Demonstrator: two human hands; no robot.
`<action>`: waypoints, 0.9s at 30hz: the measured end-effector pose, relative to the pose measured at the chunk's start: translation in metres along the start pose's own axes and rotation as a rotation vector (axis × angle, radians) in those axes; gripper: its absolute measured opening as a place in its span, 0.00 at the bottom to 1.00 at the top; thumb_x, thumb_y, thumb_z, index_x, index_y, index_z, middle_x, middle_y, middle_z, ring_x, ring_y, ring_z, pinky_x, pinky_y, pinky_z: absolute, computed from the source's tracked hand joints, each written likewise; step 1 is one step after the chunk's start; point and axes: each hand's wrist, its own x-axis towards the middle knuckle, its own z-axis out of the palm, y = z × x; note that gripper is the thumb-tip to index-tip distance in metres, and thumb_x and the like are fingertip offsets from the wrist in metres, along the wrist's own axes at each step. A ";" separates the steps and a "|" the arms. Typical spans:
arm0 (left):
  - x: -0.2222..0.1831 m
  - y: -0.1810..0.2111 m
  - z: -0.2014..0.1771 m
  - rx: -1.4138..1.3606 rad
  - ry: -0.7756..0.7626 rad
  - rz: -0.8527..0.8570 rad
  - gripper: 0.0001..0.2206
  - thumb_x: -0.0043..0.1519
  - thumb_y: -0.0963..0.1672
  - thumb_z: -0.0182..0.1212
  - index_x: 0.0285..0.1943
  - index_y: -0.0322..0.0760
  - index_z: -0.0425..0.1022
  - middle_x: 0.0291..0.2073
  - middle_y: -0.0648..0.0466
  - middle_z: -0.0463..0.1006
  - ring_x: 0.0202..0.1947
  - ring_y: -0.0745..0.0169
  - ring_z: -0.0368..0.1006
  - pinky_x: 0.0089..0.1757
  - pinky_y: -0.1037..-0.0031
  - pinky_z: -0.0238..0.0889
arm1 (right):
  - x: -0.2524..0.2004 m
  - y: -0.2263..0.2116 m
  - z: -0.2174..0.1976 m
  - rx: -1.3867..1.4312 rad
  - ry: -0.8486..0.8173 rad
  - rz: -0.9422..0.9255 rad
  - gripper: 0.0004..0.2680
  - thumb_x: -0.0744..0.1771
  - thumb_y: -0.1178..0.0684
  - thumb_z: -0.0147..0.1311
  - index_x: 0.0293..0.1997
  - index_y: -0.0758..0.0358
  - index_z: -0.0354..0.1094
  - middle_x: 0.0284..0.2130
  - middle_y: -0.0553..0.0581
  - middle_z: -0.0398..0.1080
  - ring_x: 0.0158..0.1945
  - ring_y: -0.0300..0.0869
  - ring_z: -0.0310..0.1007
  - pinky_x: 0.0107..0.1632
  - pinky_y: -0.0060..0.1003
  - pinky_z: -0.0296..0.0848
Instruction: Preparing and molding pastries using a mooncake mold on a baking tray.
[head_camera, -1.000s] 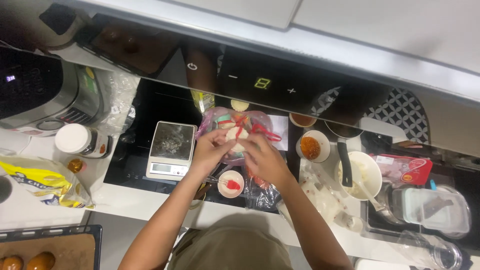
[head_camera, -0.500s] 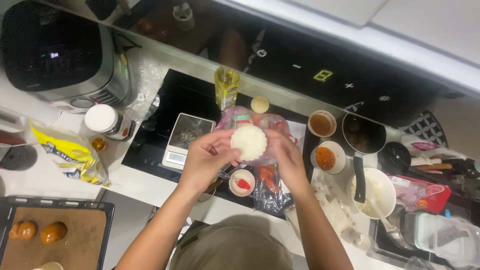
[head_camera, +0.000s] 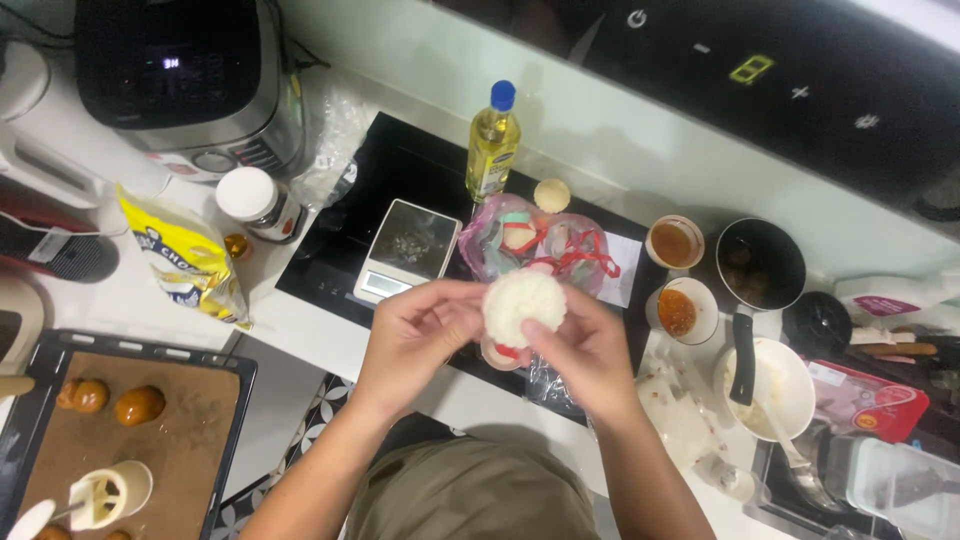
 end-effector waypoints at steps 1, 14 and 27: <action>0.000 -0.008 -0.011 -0.001 0.001 -0.002 0.15 0.62 0.37 0.65 0.58 0.23 0.77 0.40 0.48 0.82 0.39 0.64 0.77 0.41 0.73 0.71 | -0.001 0.010 -0.014 0.000 0.000 0.002 0.16 0.68 0.65 0.56 0.64 0.75 0.65 0.50 0.60 0.74 0.48 0.40 0.75 0.47 0.34 0.76; 0.193 -0.205 -0.041 0.293 -0.232 -0.150 0.08 0.61 0.45 0.58 0.32 0.38 0.78 0.28 0.50 0.78 0.30 0.56 0.76 0.32 0.64 0.66 | 0.049 0.102 -0.140 0.188 0.401 -0.183 0.12 0.67 0.55 0.53 0.55 0.66 0.70 0.51 0.59 0.72 0.53 0.45 0.74 0.57 0.44 0.73; 0.228 -0.265 -0.056 1.557 -0.009 -0.092 0.16 0.59 0.46 0.66 0.54 0.37 0.78 0.46 0.41 0.81 0.45 0.39 0.79 0.45 0.53 0.72 | 0.099 0.214 -0.167 -1.037 0.002 -0.026 0.16 0.63 0.57 0.58 0.57 0.69 0.67 0.50 0.74 0.72 0.53 0.63 0.72 0.55 0.51 0.70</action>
